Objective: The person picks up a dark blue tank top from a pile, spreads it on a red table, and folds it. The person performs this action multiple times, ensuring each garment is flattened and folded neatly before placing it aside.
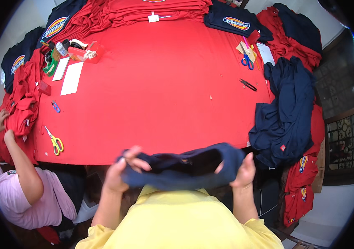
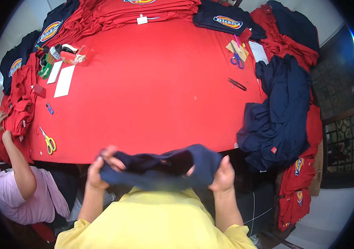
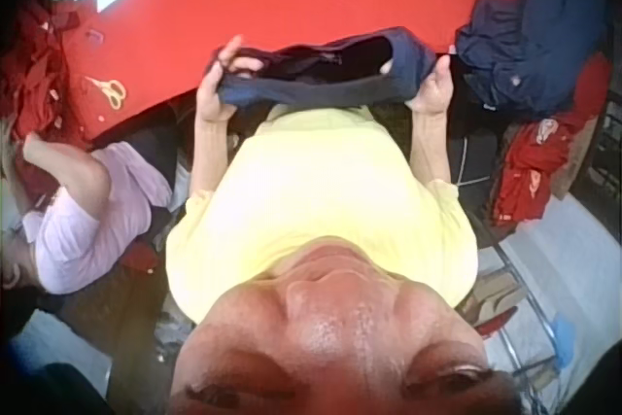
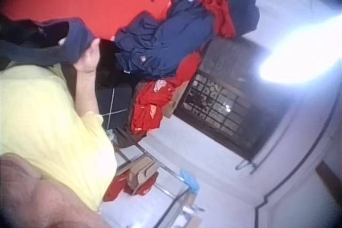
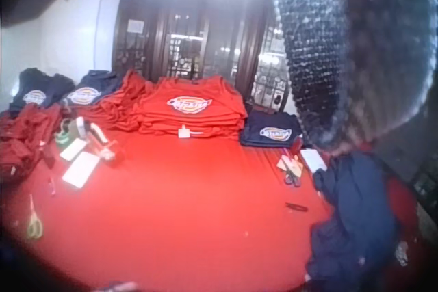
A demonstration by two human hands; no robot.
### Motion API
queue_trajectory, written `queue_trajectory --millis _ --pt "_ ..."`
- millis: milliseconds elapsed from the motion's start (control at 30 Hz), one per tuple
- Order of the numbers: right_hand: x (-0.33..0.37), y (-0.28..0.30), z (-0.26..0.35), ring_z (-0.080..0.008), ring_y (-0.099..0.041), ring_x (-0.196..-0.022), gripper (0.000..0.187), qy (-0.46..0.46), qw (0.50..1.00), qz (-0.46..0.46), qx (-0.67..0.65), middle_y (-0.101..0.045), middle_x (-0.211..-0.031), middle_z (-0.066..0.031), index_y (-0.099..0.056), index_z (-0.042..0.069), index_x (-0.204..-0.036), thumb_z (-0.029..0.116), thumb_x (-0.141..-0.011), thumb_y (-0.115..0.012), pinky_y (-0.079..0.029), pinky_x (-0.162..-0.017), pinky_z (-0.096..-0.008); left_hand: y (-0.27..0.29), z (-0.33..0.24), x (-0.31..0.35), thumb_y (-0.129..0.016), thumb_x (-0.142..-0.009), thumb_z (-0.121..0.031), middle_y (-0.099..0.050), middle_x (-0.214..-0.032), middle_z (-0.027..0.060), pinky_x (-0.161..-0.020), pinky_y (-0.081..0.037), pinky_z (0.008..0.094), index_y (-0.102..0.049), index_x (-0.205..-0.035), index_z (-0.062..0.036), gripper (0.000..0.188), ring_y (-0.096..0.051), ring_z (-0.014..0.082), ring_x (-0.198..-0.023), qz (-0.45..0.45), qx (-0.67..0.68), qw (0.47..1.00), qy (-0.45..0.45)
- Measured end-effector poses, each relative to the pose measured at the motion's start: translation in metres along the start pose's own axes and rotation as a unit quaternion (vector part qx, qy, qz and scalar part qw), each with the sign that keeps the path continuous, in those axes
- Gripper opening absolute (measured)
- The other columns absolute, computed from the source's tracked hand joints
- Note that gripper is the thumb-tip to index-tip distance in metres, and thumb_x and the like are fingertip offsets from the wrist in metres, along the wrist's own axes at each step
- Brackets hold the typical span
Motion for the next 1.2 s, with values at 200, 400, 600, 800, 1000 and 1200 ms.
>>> queue_trajectory --millis 200,400,600,800,1000,1200 --pt "0.005 0.018 0.064 -0.0343 -0.062 -0.104 0.052 0.231 0.963 -0.008 0.142 -0.066 -0.112 -0.0185 -0.063 0.001 -0.116 0.045 -0.091 -0.050 -0.046 -0.092 -0.0543 -0.028 -0.066 0.016 -0.059 -0.088 -0.022 -0.067 -0.088 0.0166 -0.063 -0.047 0.0291 -0.068 -0.098 0.0036 0.029 -0.064 0.0230 -0.074 0.153 -0.270 0.935 -0.170" --pt "0.001 -0.011 0.079 -0.0360 -0.059 -0.114 0.035 0.230 0.959 0.137 0.092 -0.061 -0.123 -0.0194 -0.058 -0.001 -0.123 0.017 -0.093 -0.054 -0.042 -0.101 -0.0543 0.018 -0.053 0.029 -0.050 -0.086 -0.006 -0.068 -0.102 0.0176 -0.090 -0.047 0.0351 -0.059 -0.114 0.0050 0.031 -0.065 0.0330 -0.101 -0.322 -0.354 0.873 -0.098" --pt "-0.028 -0.040 0.062 -0.0276 -0.059 -0.114 0.044 0.237 0.966 -0.006 0.100 -0.062 -0.125 -0.0134 -0.060 0.001 -0.120 0.037 -0.097 -0.052 -0.045 -0.097 -0.0443 -0.021 -0.032 0.028 -0.066 -0.085 -0.041 -0.046 -0.139 0.0198 -0.109 -0.032 0.0547 -0.049 -0.123 -0.0037 0.056 -0.039 0.0382 -0.134 0.044 0.221 0.961 -0.163" --pt "-0.023 -0.002 0.075 -0.0261 -0.066 -0.084 0.043 0.178 0.956 -0.097 0.212 -0.070 -0.097 -0.0107 -0.067 0.004 -0.105 0.043 -0.096 -0.052 -0.050 -0.082 -0.0433 0.009 0.056 0.013 -0.054 -0.091 -0.055 -0.053 -0.133 0.0172 -0.090 -0.051 0.0523 -0.042 -0.141 -0.0133 0.066 -0.053 0.0348 -0.120 0.150 0.463 0.855 0.178" --pt "-0.017 0.003 0.076 -0.0333 -0.064 -0.103 0.042 0.178 0.980 0.039 0.085 -0.069 -0.104 -0.0193 -0.063 -0.007 -0.108 0.032 -0.097 -0.051 -0.048 -0.093 -0.0456 -0.009 -0.046 -0.004 -0.061 -0.092 -0.032 -0.060 -0.121 0.0169 -0.088 -0.052 0.0414 -0.051 -0.127 0.0026 0.050 -0.060 0.0306 -0.107 0.104 0.026 0.982 -0.154" --pt "-0.017 0.035 0.074 -0.0332 -0.061 -0.110 0.036 0.112 0.991 -0.063 0.043 -0.065 -0.113 -0.0187 -0.060 -0.008 -0.111 0.025 -0.098 -0.052 -0.045 -0.099 -0.0447 0.015 -0.045 -0.003 -0.057 -0.095 -0.027 -0.061 -0.120 0.0137 -0.095 -0.046 0.0395 -0.056 -0.122 0.0018 0.040 -0.060 0.0260 -0.108 -0.090 0.070 0.988 -0.106"
Point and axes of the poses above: each hand's wrist, its own x-axis away from the middle knuckle, its own y-axis out of the back of the hand, z = x × y, the point moved 2 cm from there along -x, towards the middle knuckle
